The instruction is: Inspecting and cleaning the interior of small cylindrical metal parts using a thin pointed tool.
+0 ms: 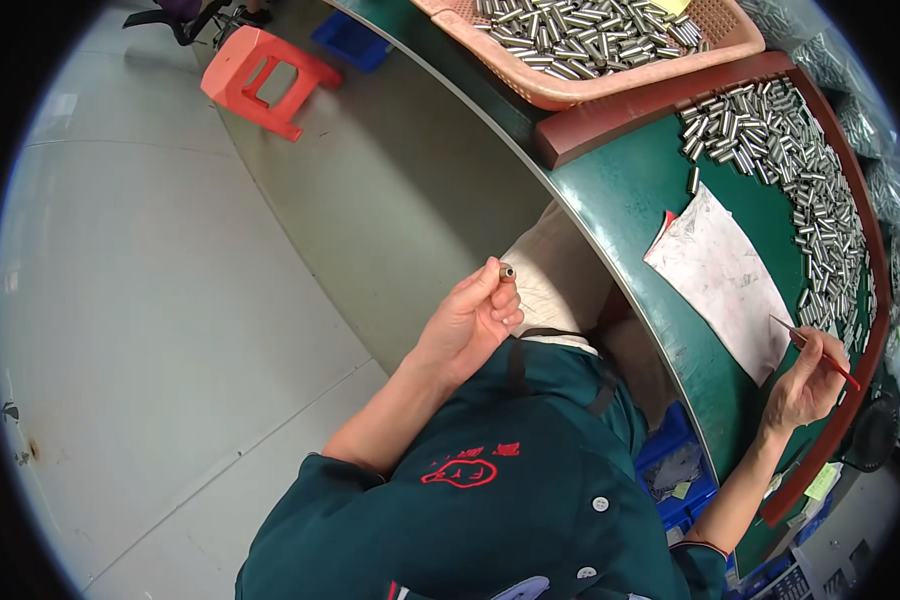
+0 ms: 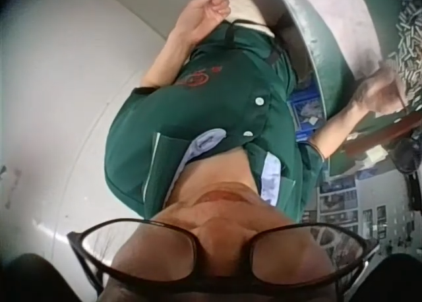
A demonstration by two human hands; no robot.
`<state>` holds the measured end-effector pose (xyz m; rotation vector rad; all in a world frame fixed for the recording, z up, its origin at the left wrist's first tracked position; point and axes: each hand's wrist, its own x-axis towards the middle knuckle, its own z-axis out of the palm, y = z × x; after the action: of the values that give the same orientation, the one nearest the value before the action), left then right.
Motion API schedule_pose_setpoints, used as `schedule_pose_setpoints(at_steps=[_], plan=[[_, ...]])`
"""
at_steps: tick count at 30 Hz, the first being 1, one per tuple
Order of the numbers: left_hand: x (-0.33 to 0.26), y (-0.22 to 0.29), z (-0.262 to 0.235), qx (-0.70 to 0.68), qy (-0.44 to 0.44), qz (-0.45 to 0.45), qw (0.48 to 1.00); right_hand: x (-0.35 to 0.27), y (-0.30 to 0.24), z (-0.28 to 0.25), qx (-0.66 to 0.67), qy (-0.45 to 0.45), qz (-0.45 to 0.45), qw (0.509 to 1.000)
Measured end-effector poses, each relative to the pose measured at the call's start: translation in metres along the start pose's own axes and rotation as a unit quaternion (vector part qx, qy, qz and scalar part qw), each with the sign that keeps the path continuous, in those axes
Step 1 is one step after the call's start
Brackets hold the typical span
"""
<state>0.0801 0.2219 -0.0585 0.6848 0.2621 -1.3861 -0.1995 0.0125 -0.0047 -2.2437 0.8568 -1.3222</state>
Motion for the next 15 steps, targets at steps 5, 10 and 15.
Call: schedule_pose_setpoints(at_steps=[5,10,15], plan=[[0.0023,-0.0027,-0.0009,0.024,-0.010,0.010,1.000,0.0005,0.0003,-0.0013,0.001,0.005,0.012,1.000],[0.0045,-0.0045,-0.0027,0.042,-0.003,0.015,0.999,0.0005,0.0018,-0.0009,-0.003,0.000,0.009,1.000],[0.0040,-0.0056,-0.0019,0.057,0.012,0.032,0.998,-0.0001,0.0024,-0.0009,0.009,0.006,0.010,1.000]])
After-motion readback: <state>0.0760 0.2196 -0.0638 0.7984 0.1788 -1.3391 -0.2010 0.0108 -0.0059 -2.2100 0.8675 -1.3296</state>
